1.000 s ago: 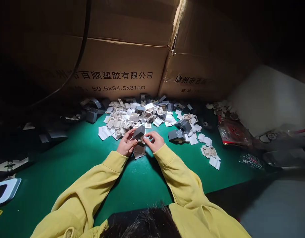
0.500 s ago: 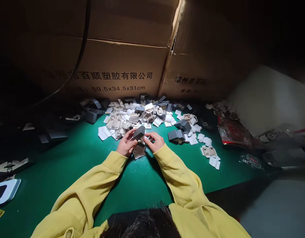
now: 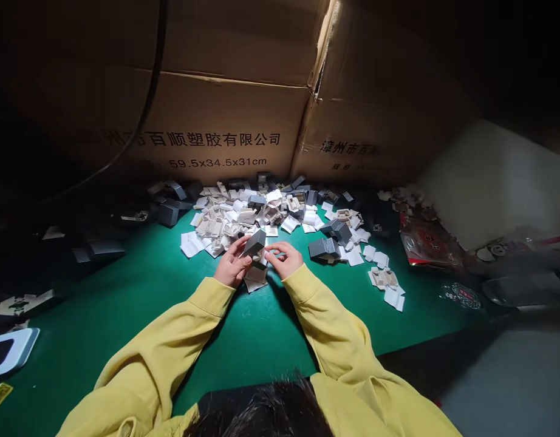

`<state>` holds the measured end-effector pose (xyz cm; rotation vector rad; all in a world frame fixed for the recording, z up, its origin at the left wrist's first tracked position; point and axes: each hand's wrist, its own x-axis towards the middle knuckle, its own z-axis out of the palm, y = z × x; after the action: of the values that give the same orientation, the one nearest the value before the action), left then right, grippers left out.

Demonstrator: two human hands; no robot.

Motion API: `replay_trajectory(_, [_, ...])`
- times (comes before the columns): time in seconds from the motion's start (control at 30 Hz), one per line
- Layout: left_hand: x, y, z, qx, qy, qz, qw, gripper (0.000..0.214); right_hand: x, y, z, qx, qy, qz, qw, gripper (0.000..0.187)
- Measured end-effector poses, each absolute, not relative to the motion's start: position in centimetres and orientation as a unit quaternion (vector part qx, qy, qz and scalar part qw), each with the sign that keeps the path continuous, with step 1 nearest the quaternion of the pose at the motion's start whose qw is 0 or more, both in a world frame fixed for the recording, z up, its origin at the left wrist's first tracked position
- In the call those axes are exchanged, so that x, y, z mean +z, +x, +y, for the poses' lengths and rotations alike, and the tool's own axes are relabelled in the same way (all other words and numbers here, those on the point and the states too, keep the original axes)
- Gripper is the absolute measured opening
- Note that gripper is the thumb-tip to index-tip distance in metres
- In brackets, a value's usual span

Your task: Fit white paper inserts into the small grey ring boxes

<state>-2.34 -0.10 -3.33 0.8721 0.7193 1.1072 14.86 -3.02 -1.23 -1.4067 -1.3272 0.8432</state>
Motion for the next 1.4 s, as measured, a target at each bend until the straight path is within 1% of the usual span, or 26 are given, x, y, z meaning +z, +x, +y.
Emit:
replay_trajectory(0.17, [-2.9, -2.5, -0.3, 0.494, 0.387, 0.322, 0.709, 0.079, -0.9, 14.8, -3.1, 0.332, -0.583, -0.571, 0.472, 0.021])
replay_trajectory(0.33, [-1.8, -2.5, -1.0, 0.478, 0.412, 0.332, 0.701, 0.073, -0.9, 14.8, -3.0, 0.335, -0.582, -0.58, 0.462, 0.019])
replay_trajectory(0.5, [-1.6, -2.4, -1.1, 0.48, 0.397, 0.325, 0.712, 0.074, -1.1, 14.9, -3.0, 0.361, -0.567, -0.562, 0.482, 0.022])
replay_trajectory(0.67, [-2.5, -2.4, -0.6, 0.491, 0.376, 0.316, 0.719, 0.075, -1.5, 14.8, -2.8, 0.402, -0.578, -0.499, 0.505, 0.031])
replay_trajectory(0.83, [-2.6, -2.6, -0.4, 0.488, 0.388, 0.308, 0.719, 0.072, -1.7, 15.0, -2.5, 0.429, -0.575, -0.455, 0.528, 0.035])
replay_trajectory(1.0, [-2.2, -2.8, -0.4, 0.474, 0.374, 0.301, 0.738, 0.07, -1.4, 14.6, -2.4, 0.541, -0.541, -0.352, 0.539, 0.044])
replay_trajectory(1.17, [-2.1, -2.8, -0.4, 0.457, 0.348, 0.288, 0.766, 0.074, -1.4, 14.5, -2.6, 0.648, -0.486, -0.26, 0.526, 0.047])
replay_trajectory(1.4, [-1.7, -2.9, -0.5, 0.451, 0.308, 0.278, 0.79, 0.076, -1.2, 14.8, -2.6, 0.666, -0.486, -0.287, 0.488, 0.045])
